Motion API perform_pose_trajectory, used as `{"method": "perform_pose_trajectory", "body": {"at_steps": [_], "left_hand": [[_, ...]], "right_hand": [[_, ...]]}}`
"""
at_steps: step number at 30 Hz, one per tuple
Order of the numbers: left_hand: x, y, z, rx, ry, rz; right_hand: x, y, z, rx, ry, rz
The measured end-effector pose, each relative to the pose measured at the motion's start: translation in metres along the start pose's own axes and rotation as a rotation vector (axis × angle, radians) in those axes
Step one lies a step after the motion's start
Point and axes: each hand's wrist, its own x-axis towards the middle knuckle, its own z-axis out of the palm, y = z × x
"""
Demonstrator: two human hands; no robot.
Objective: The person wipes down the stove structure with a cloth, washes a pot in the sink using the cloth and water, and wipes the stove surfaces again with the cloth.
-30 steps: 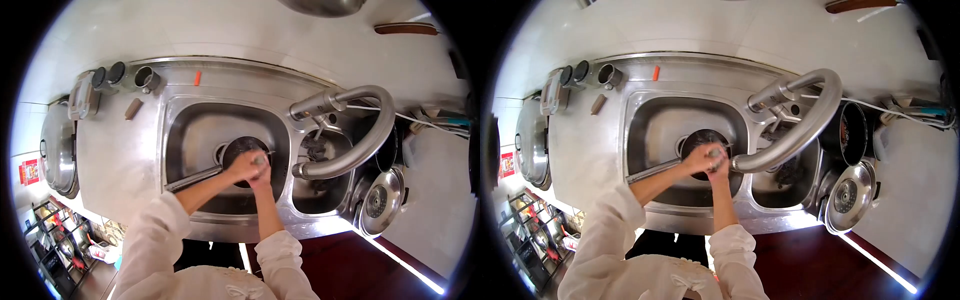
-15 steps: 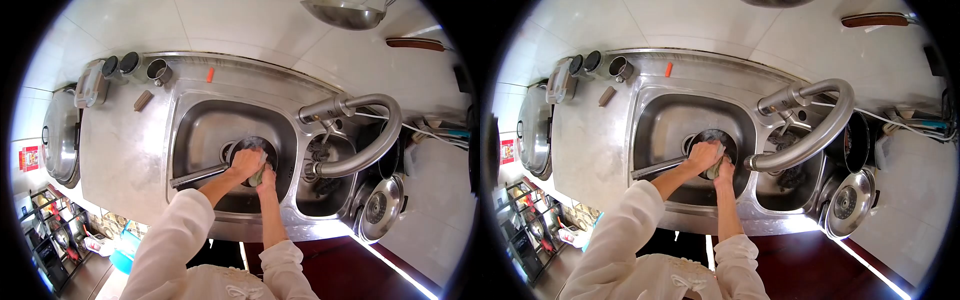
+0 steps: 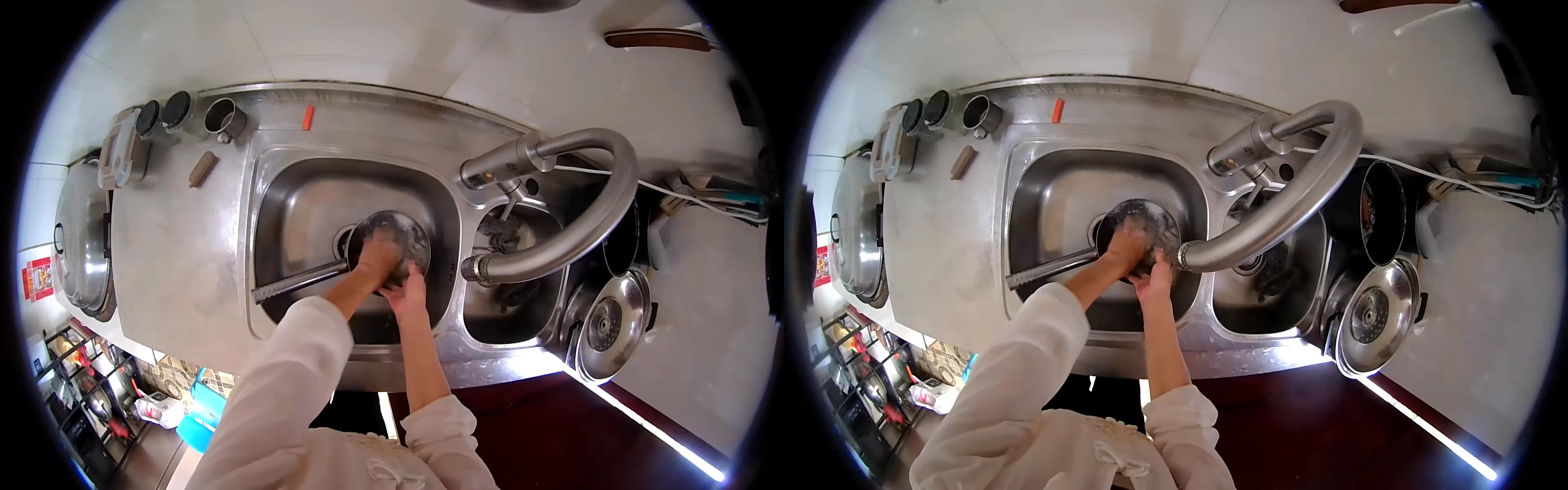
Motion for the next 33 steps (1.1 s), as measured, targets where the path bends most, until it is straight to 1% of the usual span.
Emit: {"method": "perform_pose_trajectory", "body": {"at_steps": [1, 2, 3, 4, 6, 7, 8, 9, 11, 12, 13, 14, 17, 18, 19, 21, 22, 23, 24, 26, 27, 28, 30, 31, 32, 33], "left_hand": [[-0.008, 0.003, -0.010, -0.363, 0.141, -0.100], [-0.013, 0.006, -0.020, -0.354, 0.144, -0.102], [-0.023, 0.008, -0.026, -0.632, 0.187, -0.117], [-0.036, 0.009, -0.035, -0.908, 0.236, -0.140], [-0.073, 0.019, -0.061, -1.151, 0.164, 0.063], [-0.090, 0.031, -0.061, -1.052, 0.264, 0.128], [-0.101, 0.043, -0.061, -0.952, 0.365, 0.195], [-0.110, 0.053, -0.060, -0.953, 0.368, 0.190], [-0.116, 0.066, -0.061, -0.750, 0.611, 0.188], [-0.111, 0.068, -0.062, -0.751, 0.619, 0.185], [-0.105, 0.070, -0.064, -0.815, 0.597, 0.074], [-0.102, 0.069, -0.064, -0.880, 0.568, -0.039], [-0.083, 0.054, -0.066, -0.754, 0.573, -0.038], [-0.076, 0.047, -0.066, -0.690, 0.568, -0.039], [-0.063, 0.037, -0.059, -0.638, 0.627, -0.033], [-0.050, 0.016, -0.053, -0.615, 0.612, -0.031], [-0.046, 0.008, -0.056, -0.592, 0.602, -0.027], [-0.044, 0.003, -0.057, -0.544, 0.510, -0.065], [-0.043, -0.004, -0.058, -0.543, 0.512, -0.065], [-0.042, -0.015, -0.057, -0.432, 0.490, -0.132], [-0.040, -0.015, -0.056, -0.425, 0.251, -0.130], [-0.043, -0.010, -0.048, -0.429, 0.245, -0.122], [-0.054, -0.002, -0.029, -0.008, 0.215, -0.015], [-0.057, -0.004, -0.038, 0.030, -0.007, 0.056], [-0.048, -0.004, -0.037, 0.027, -0.007, 0.064], [-0.037, -0.004, -0.035, 0.109, -0.173, 0.084]], "right_hand": [[0.005, -0.003, 0.002, 0.080, -0.026, 0.053], [0.010, -0.002, 0.003, 0.162, -0.050, 0.115], [0.015, -0.001, 0.001, 0.147, -0.077, 0.135], [0.019, -0.003, 0.001, 0.296, -0.075, 0.192], [0.045, -0.005, -0.017, 0.434, -0.361, 0.104], [0.068, 0.006, -0.037, 0.437, -0.361, 0.112], [0.072, 0.006, -0.043, 0.422, -0.452, 0.112], [0.067, 0.005, -0.046, 0.398, -0.522, 0.096], [0.058, 0.006, -0.046, 0.359, -0.591, 0.062], [0.055, 0.007, -0.045, 0.333, -0.596, 0.037], [0.050, 0.006, -0.041, 0.319, -0.600, 0.024], [0.047, 0.005, -0.036, 0.293, -0.571, 0.005], [0.029, -0.002, -0.017, 0.176, -0.413, -0.061], [0.020, -0.005, -0.007, 0.112, -0.316, -0.089], [0.011, -0.008, 0.002, 0.035, -0.208, -0.113], [0.003, -0.011, 0.013, -0.119, -0.001, -0.168], [0.005, -0.011, 0.013, -0.165, 0.069, -0.190], [0.007, -0.009, 0.009, -0.123, 0.088, -0.207], [0.006, -0.010, 0.005, -0.123, 0.086, -0.208], [-0.008, -0.019, -0.001, -0.158, -0.044, -0.208], [-0.015, -0.023, -0.004, -0.071, -0.100, -0.154], [-0.021, -0.024, -0.007, -0.068, -0.090, -0.158], [-0.029, -0.017, -0.005, -0.162, -0.041, -0.200], [-0.032, -0.013, -0.004, -0.262, -0.028, -0.186], [-0.044, -0.008, 0.002, -0.349, -0.030, -0.217], [-0.036, 0.001, -0.003, -0.314, -0.034, -0.226]]}}
